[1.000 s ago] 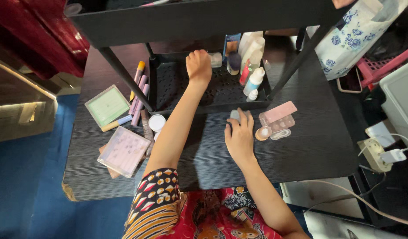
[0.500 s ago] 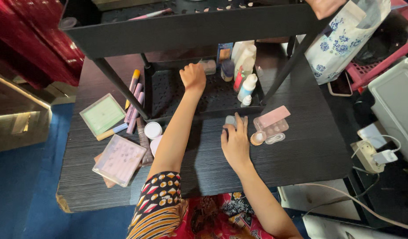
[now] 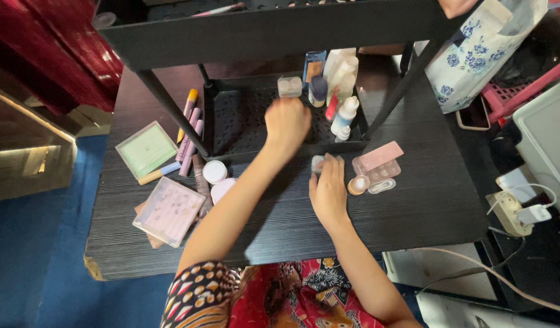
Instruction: The person organizes various cosmetic items on a black rolling cart. They pick up bottles, tubes, and compacts from the tabletop and place them onto the lower shelf of the cart, arranging them in rows.
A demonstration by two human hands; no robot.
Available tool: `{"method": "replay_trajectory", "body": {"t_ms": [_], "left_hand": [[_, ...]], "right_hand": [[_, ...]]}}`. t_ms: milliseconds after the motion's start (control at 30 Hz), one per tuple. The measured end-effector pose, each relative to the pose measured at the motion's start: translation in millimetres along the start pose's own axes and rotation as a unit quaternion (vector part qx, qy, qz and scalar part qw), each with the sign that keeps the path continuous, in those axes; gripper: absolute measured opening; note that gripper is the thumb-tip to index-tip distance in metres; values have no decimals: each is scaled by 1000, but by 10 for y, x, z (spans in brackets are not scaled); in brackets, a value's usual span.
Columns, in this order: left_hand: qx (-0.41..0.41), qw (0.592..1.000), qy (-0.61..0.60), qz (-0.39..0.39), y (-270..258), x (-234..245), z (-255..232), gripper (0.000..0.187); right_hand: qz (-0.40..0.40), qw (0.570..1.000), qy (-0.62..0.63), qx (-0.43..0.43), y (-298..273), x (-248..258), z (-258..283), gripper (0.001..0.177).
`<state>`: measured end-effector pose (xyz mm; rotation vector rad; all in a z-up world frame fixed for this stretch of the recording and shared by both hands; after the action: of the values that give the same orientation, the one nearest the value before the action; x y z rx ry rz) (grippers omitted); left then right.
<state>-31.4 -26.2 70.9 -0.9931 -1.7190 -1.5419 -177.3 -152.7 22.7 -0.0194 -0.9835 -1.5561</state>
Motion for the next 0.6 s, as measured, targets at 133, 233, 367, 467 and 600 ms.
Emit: {"method": "replay_trajectory", "body": {"t_ms": [133, 233, 367, 467, 600], "left_hand": [[-41, 992, -40, 111, -616, 353, -241, 27], [-54, 985, -45, 156, -883, 249, -212, 18], [-18, 968, -132, 213, -1030, 40, -76, 25], [24, 940, -224, 256, -1052, -19, -36, 35], [55, 926, -312, 204, -984, 130, 19, 28]], "right_hand": [[-6, 999, -29, 14, 23, 30, 72, 40], [-19, 1000, -11, 3, 24, 36, 96, 43], [-30, 999, 38, -1, 11, 68, 94, 50], [-34, 997, 61, 15, 28, 107, 127, 58], [-65, 994, 85, 29, 65, 185, 191, 52]]}}
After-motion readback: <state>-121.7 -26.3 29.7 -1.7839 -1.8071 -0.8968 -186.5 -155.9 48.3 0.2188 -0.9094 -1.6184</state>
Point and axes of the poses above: each hand's wrist, its own y-axis towards the middle knuckle, its own x-axis out of the back of the hand, z = x × y, the point moved 7 cm from there along y, towards the middle knuckle, and after that the axes turned 15 degrees about y, right-handed, at the moved point
